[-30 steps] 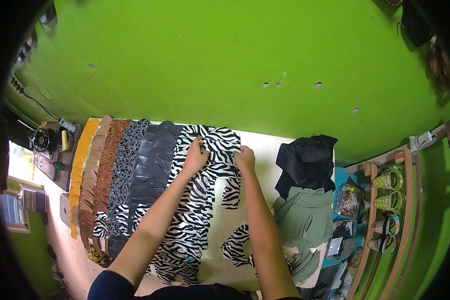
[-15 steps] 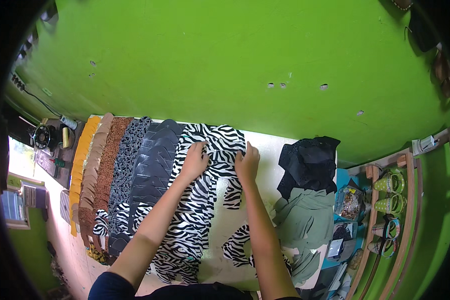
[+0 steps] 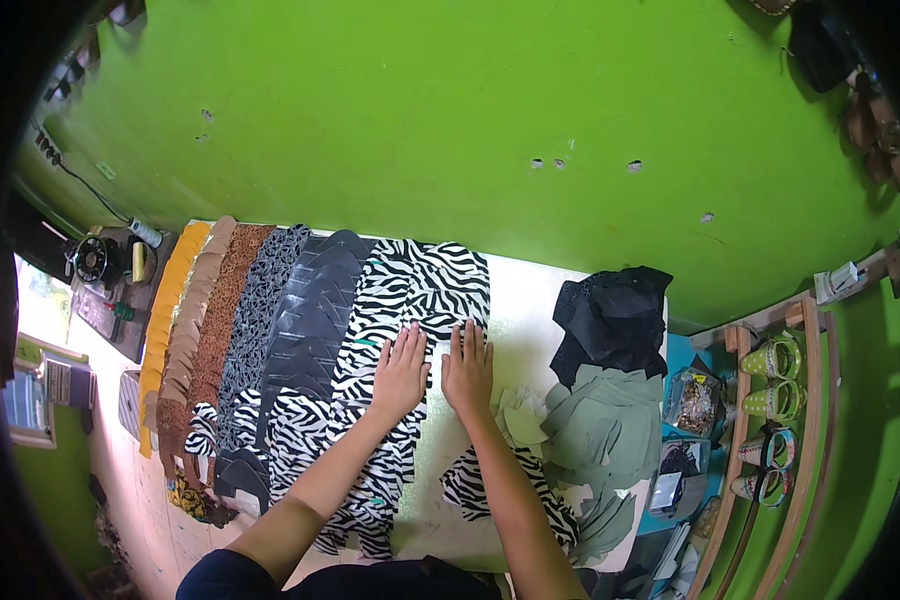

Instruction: Sorting and organizing various cut material pieces (fabric and leather) on a work table.

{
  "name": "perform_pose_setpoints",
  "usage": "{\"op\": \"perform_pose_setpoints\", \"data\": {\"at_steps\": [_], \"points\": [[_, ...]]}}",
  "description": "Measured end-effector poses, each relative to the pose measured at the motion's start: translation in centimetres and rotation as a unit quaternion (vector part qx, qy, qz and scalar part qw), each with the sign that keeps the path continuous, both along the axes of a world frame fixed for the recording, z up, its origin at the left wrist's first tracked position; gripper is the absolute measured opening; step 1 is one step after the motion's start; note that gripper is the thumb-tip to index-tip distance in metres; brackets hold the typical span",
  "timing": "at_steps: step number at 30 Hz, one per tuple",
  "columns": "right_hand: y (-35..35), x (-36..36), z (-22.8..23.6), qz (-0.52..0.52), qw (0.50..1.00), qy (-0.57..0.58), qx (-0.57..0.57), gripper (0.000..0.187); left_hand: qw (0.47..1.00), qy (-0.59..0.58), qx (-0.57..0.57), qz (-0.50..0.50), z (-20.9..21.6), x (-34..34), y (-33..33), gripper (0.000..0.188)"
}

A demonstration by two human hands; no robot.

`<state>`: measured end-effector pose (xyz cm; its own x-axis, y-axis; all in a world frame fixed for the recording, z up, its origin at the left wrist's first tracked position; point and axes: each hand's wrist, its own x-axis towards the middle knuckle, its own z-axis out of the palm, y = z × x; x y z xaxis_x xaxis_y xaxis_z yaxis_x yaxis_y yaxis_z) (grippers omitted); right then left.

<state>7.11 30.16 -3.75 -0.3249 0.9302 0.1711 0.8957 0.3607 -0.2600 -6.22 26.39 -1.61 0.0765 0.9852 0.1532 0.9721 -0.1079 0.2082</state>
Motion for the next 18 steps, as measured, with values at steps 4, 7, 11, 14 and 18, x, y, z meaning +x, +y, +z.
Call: {"op": "perform_pose_setpoints", "data": {"at_steps": [4,7,11,14,18], "points": [[0.2,0.8,1.4,0.028,0.989,0.108,-0.096,0.052,1.000,0.006,0.002,0.004,0.6,0.5,-0.5,0.049],[-2.3,3.4,3.7,0.053,0.970,0.233,-0.042,0.044,0.997,-0.050,0.056,-0.024,2.1,1.7,-2.5,0.046],[-8.1,7.7,4.9,0.020,0.964,0.259,0.054,0.029,0.979,-0.180,-0.022,-0.096,3.8,5.2,-6.7,0.022],[-13.6,11.3,5.1,-0.029,0.981,0.164,0.098,0.033,0.971,-0.193,-0.049,-0.135,3.5,8.0,-10.5,0.034],[-17.5,13.6,5.1,-0.059,0.993,0.079,0.059,0.041,0.976,-0.195,-0.044,-0.085,2.9,10.1,-14.1,0.053]]}}
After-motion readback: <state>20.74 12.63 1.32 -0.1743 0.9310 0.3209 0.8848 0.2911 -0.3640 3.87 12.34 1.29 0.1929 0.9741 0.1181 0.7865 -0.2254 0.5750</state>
